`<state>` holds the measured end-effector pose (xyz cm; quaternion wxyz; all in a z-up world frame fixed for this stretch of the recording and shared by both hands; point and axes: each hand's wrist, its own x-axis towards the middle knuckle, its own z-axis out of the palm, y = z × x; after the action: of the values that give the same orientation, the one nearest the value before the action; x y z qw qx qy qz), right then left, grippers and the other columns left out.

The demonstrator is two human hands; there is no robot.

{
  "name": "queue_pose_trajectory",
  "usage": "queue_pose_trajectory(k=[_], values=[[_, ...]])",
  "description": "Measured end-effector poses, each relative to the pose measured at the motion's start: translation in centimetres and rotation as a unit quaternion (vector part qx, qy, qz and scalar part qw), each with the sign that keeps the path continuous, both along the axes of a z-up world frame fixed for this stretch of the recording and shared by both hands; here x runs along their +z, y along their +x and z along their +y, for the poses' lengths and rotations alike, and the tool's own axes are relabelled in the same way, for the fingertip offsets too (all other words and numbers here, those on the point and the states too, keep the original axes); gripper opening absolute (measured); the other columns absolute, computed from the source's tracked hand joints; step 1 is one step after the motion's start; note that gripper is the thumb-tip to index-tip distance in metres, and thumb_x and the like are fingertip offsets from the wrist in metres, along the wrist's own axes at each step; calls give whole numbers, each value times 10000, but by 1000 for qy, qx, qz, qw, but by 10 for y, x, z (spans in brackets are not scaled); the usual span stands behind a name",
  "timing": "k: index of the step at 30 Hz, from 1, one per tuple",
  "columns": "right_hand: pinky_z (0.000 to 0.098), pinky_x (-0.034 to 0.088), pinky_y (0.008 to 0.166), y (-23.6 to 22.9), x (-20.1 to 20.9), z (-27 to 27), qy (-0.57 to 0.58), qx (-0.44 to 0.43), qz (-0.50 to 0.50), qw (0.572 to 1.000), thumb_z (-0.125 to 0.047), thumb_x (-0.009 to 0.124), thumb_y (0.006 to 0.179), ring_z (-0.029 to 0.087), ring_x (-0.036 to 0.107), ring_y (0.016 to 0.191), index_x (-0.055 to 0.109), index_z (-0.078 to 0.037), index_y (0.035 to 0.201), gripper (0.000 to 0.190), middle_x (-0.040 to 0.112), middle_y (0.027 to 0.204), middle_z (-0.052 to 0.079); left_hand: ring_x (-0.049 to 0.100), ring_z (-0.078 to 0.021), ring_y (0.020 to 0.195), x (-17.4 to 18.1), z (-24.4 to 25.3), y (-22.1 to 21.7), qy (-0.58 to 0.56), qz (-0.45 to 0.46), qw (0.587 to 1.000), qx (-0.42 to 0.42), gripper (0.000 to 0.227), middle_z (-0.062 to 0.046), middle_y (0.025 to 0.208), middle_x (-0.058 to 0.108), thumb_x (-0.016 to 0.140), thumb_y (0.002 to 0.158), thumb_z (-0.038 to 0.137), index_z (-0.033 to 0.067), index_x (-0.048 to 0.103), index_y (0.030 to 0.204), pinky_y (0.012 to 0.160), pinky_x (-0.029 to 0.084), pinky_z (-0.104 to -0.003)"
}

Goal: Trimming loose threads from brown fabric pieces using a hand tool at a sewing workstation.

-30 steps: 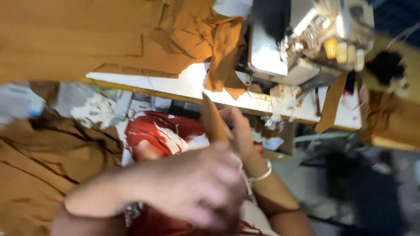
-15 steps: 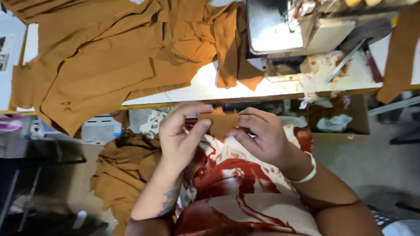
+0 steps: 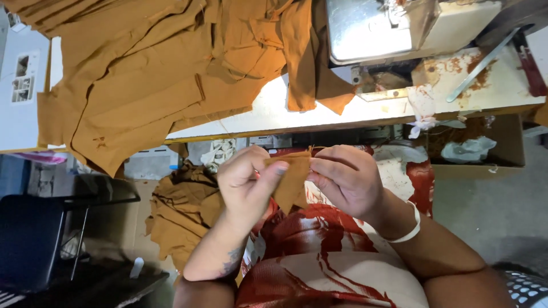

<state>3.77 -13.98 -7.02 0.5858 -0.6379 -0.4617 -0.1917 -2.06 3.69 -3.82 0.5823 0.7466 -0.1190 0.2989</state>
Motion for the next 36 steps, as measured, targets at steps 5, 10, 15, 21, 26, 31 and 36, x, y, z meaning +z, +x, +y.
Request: queue_pose_trajectory(k=[5, 10, 15, 21, 26, 31, 36], values=[[352, 497, 569, 8, -4, 1, -34, -6, -16, 999, -115, 639, 877, 274, 590, 596, 697, -26, 911, 111, 616, 785, 104, 424, -193, 465, -3, 4, 0, 3, 8, 1000, -1, 363, -40, 542, 504, 751, 844, 108, 87, 493, 590, 490, 422, -273], [342, 450, 491, 23, 0, -14, -81, 41, 99, 991, -118, 631, 863, 272, 541, 490, 677, -55, 856, 78, 562, 631, 83, 444, -150, 551, -20, 34, -9, -62, -10, 997, 45, 216, -65, 633, 545, 685, 903, 150, 59, 588, 732, 536, 421, -277], [250, 440, 556, 28, 62, -4, -61, 74, 242, 965, -197, 624, 873, 91, 483, 566, 659, -25, 925, 184, 551, 627, 28, 556, -208, 614, -47, 25, -15, -79, -9, 996, 34, 166, -124, 702, 616, 772, 830, 143, 14, 669, 808, 585, 464, -304], [386, 482, 520, 40, 105, 42, -260, 242, 216, 909, -190, 721, 818, 252, 522, 493, 644, 26, 747, 240, 595, 623, 169, 478, -137, 650, -81, 38, -15, -256, -3, 962, -100, 465, -108, 745, 518, 727, 862, 437, 31, 503, 886, 544, 410, -227], [249, 480, 601, 59, 163, 59, -229, 203, 154, 940, -81, 669, 906, 126, 616, 660, 710, -15, 862, 89, 684, 767, 75, 648, -99, 875, -62, 79, -33, -73, 137, 952, -262, 138, 9, 958, 671, 682, 913, 106, 106, 622, 1038, 826, 566, -265], [285, 328, 703, 71, 158, 71, -186, 102, 127, 969, 5, 683, 1056, 148, 426, 741, 583, 12, 848, 231, 475, 798, 56, 651, -137, 887, -78, 141, -79, -174, 184, 962, -99, 193, -32, 1015, 673, 678, 866, 105, 98, 620, 1051, 791, 562, -309], [177, 433, 266, 83, 126, 115, -126, 56, 235, 962, -48, 705, 978, 71, 463, 443, 616, -43, 1092, 144, 617, 1010, 61, 652, -221, 792, -76, 223, -96, -375, 103, 921, -3, 218, -113, 1008, 659, 674, 904, 92, 105, 537, 1073, 688, 541, -371]])
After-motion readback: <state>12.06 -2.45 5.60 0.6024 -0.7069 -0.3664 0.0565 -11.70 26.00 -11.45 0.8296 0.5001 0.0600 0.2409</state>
